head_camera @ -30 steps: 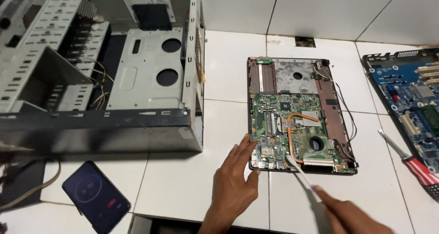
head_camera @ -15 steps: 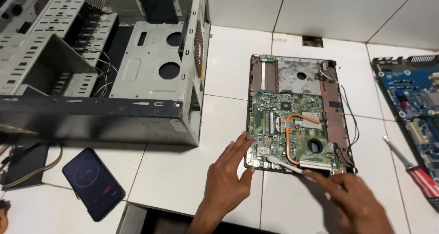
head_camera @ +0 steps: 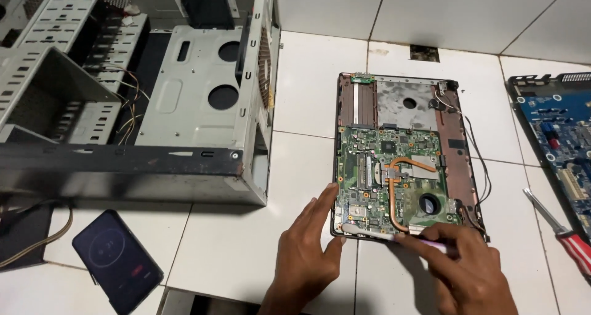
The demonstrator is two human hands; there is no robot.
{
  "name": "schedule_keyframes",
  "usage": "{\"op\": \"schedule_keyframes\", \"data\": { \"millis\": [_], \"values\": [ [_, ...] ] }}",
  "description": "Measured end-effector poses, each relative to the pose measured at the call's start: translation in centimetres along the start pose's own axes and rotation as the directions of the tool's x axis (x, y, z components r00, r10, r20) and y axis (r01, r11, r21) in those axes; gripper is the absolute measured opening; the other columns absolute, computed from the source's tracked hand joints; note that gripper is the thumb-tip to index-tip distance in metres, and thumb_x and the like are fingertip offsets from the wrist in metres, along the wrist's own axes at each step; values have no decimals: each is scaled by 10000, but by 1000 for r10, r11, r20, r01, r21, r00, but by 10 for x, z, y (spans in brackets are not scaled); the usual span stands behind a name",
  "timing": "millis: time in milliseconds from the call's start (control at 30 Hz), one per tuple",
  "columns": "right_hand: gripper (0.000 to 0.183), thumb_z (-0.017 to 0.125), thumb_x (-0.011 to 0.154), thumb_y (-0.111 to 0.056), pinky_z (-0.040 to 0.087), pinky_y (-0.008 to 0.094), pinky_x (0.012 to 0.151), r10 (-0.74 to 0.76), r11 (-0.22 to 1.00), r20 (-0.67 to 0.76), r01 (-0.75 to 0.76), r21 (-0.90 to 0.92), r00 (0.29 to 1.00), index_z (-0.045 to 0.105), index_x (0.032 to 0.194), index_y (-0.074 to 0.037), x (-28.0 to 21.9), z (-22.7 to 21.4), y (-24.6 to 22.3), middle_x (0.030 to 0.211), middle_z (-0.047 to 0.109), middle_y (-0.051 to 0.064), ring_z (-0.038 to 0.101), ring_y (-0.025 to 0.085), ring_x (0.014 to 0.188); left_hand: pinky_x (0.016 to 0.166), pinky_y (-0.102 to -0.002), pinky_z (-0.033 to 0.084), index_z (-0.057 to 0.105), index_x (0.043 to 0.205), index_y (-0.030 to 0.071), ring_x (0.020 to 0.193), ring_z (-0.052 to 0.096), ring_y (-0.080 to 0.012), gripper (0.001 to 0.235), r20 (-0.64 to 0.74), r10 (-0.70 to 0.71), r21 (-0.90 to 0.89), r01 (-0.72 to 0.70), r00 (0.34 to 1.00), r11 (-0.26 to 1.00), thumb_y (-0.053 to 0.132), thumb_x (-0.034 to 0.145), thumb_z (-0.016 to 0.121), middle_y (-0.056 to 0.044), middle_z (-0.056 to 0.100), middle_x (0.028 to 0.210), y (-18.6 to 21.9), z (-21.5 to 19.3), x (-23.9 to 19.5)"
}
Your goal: The person uses a white cotton swab to clean the surface of a disassembled laptop motherboard. The person wipes various areas of the green circuit board, including around the copper heat pipes and the central processor area, while the board rests on a white tiled floor.
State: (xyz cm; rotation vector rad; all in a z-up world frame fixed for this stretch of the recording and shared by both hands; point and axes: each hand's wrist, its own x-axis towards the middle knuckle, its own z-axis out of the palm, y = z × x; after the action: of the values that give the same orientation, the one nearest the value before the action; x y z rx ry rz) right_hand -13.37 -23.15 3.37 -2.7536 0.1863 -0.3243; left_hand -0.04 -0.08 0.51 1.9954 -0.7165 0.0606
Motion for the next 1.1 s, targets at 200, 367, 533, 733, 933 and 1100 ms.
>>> {"op": "schedule_keyframes", "data": {
  "millis": [200,367,533,733,933,1100],
  "values": [
    [570,515,961,-54,478,314,736,256,965,-113,-261,-26,960,810,1210,-473,-2,-18,-6,1163,655,-44,616,177,744,1124,-498,482,415,1584,131,1426,549,-404,800,44,-82,-7,83,996,997,116,821,654,-47,548,1605,1,-2,0],
    [569,485,916,-92,492,359,817,166,986,-111,-165,18,980,807,1231,-438,2,-12,-18,1126,675,17,670,200,935,1034,-528,524,400,1598,178,1448,520,-412,826,75,-143,-7,144,987,990,145,813,654,-13,551,1609,-1,-2,0],
    [689,583,924,61,426,312,662,308,933,-187,-335,-133,933,759,1311,-481,-15,6,-4,1078,700,-23,626,177,705,1080,-529,493,383,1607,189,1460,502,-411,838,87,-147,-27,150,985,988,136,821,670,-15,538,1619,-2,-1,-1],
    [629,660,833,-74,523,195,823,279,960,-114,-280,13,953,729,1377,-381,-66,74,-35,917,607,-9,664,74,689,1090,-519,499,400,1597,169,1438,532,-412,830,61,-124,3,124,990,992,114,812,665,-25,541,1614,1,-1,1],
    [362,460,1038,-5,432,172,855,-206,894,-99,147,-423,974,598,1362,80,-38,81,-67,1279,651,7,563,106,797,1108,-497,492,383,1606,190,1431,552,-380,854,50,-88,43,86,995,995,89,816,690,-11,537,1618,0,1,0],
    [381,432,1042,-150,409,286,682,-33,980,-252,-18,-197,967,661,1237,83,-43,83,-101,898,667,16,481,225,705,1104,-527,475,347,1621,265,1481,476,-379,883,117,-199,22,198,973,980,99,835,715,12,527,1627,3,-1,1]
  ]
}}
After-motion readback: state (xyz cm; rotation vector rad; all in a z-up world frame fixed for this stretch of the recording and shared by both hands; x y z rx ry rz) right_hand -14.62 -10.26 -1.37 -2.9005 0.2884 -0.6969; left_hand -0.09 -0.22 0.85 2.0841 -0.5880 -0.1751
